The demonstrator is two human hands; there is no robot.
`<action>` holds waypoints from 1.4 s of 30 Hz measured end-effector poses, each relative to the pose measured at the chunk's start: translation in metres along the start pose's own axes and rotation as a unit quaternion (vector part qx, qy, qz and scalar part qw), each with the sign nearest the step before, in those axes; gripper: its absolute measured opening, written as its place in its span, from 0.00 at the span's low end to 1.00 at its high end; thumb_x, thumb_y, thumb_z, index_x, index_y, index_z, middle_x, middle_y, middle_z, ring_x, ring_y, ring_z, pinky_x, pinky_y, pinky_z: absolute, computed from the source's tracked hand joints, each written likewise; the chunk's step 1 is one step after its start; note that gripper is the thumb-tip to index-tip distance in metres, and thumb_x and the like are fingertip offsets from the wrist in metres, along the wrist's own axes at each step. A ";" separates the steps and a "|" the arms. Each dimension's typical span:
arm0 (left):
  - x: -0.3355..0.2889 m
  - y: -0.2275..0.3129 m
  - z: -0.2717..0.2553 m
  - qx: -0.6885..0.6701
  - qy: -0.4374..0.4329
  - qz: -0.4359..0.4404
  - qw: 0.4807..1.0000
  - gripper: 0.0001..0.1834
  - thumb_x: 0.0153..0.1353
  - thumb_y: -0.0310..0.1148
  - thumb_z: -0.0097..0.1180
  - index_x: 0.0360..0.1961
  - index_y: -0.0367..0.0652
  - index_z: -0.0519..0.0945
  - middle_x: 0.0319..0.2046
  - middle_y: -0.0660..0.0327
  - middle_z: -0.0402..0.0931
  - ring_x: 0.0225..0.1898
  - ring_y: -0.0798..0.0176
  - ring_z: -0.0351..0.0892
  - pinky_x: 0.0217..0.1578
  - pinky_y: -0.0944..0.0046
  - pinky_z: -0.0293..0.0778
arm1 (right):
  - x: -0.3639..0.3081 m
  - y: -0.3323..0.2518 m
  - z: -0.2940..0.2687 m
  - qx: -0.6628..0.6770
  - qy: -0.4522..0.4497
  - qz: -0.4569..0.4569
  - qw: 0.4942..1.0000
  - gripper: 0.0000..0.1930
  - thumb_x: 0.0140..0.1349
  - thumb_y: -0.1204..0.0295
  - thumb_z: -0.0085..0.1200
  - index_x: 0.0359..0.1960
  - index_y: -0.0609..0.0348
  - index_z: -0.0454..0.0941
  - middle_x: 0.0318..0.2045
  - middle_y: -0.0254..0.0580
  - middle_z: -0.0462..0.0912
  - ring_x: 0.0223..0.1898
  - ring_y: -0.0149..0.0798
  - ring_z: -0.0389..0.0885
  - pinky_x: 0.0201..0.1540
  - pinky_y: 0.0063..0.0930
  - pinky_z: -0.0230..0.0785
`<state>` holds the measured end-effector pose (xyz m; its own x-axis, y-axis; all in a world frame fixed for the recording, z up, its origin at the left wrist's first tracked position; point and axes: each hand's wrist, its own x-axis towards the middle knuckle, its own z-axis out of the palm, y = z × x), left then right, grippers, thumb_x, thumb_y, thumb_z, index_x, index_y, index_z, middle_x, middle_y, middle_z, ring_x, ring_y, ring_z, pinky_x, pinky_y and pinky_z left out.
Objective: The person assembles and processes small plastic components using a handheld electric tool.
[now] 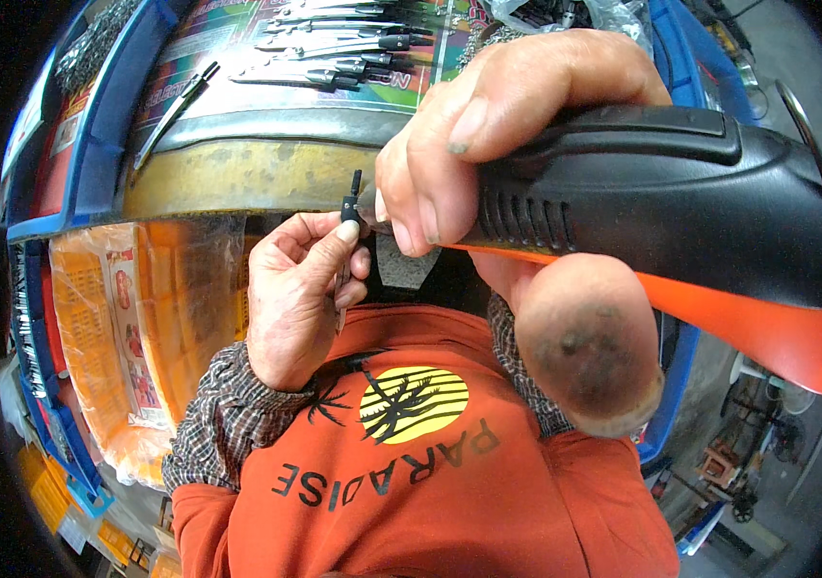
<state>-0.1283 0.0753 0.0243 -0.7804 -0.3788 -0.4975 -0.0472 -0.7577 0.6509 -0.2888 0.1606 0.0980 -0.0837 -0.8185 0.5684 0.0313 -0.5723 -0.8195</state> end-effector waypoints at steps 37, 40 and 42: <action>-0.008 -0.007 0.013 0.009 0.022 0.014 1.000 0.06 0.59 0.25 0.51 0.33 0.33 0.70 0.20 0.60 0.71 0.18 0.74 0.65 0.15 0.78 0.59 | 0.012 0.005 0.012 0.004 0.014 0.006 1.000 0.38 0.43 0.34 0.50 0.40 0.58 0.66 0.22 0.32 0.70 0.20 0.29 0.71 0.27 0.26 0.66; -0.009 -0.007 0.012 0.008 0.011 0.013 1.000 0.06 0.59 0.25 0.51 0.34 0.33 0.70 0.20 0.60 0.71 0.18 0.74 0.65 0.15 0.78 0.59 | 0.009 0.006 0.014 0.010 0.038 0.000 0.999 0.40 0.42 0.33 0.50 0.41 0.59 0.66 0.23 0.31 0.70 0.21 0.28 0.71 0.27 0.25 0.67; -0.009 -0.007 0.011 0.009 0.012 0.014 1.000 0.06 0.59 0.25 0.51 0.34 0.33 0.70 0.20 0.60 0.71 0.18 0.74 0.65 0.15 0.78 0.59 | 0.010 0.007 0.012 -0.002 0.017 -0.005 1.000 0.41 0.41 0.32 0.50 0.42 0.59 0.66 0.23 0.31 0.70 0.21 0.28 0.71 0.27 0.25 0.66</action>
<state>-0.1282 0.0900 0.0305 -0.7661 -0.4130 -0.4925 -0.0369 -0.7367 0.6752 -0.2771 0.1480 0.0990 -0.1178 -0.8102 0.5742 0.0272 -0.5807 -0.8137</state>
